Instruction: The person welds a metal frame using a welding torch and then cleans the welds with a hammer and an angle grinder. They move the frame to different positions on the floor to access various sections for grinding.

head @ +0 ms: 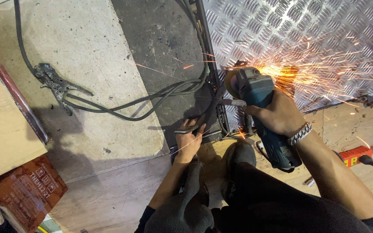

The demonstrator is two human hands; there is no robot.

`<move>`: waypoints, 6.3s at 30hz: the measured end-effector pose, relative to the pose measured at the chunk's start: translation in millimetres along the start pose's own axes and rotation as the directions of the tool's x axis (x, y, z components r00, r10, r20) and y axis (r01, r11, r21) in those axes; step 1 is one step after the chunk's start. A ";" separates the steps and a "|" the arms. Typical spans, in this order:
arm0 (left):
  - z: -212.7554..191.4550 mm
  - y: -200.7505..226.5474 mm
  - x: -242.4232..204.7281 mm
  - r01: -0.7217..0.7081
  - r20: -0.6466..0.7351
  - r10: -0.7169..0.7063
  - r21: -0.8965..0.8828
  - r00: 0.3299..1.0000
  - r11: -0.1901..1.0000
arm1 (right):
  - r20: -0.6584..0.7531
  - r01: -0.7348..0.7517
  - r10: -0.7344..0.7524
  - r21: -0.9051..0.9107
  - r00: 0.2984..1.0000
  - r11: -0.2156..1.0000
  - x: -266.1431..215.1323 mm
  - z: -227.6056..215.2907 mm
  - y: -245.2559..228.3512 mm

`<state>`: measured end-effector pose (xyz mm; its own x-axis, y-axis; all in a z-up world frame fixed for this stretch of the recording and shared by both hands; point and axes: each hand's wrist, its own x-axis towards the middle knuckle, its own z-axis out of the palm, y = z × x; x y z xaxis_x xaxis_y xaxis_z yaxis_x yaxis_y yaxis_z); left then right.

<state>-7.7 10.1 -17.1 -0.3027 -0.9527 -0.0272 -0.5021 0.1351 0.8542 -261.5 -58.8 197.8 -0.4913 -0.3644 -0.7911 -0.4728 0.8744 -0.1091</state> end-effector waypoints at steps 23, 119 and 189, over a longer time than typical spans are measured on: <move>1.0 -1.8 -2.5 -0.016 -0.009 0.016 -0.026 1.000 1.000 | -0.025 -0.001 0.000 -0.075 1.000 0.997 -1.0 -1.2 0.3; -1.0 -12.8 2.0 -0.379 0.043 0.380 0.231 0.924 0.896 | -0.056 0.179 -0.204 -0.297 0.977 0.938 23.1 38.5 59.1; -40.7 141.2 106.7 0.301 0.796 -0.381 0.261 0.470 0.917 | -0.048 -0.065 0.101 0.488 0.994 0.870 -56.9 19.9 194.5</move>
<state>-77.9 -83.5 121.8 -0.5956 -0.2828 -0.7518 -0.7633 -0.0921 0.6394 -310.9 138.4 209.6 -0.5709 -0.2890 -0.7685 -0.0226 0.9412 -0.3371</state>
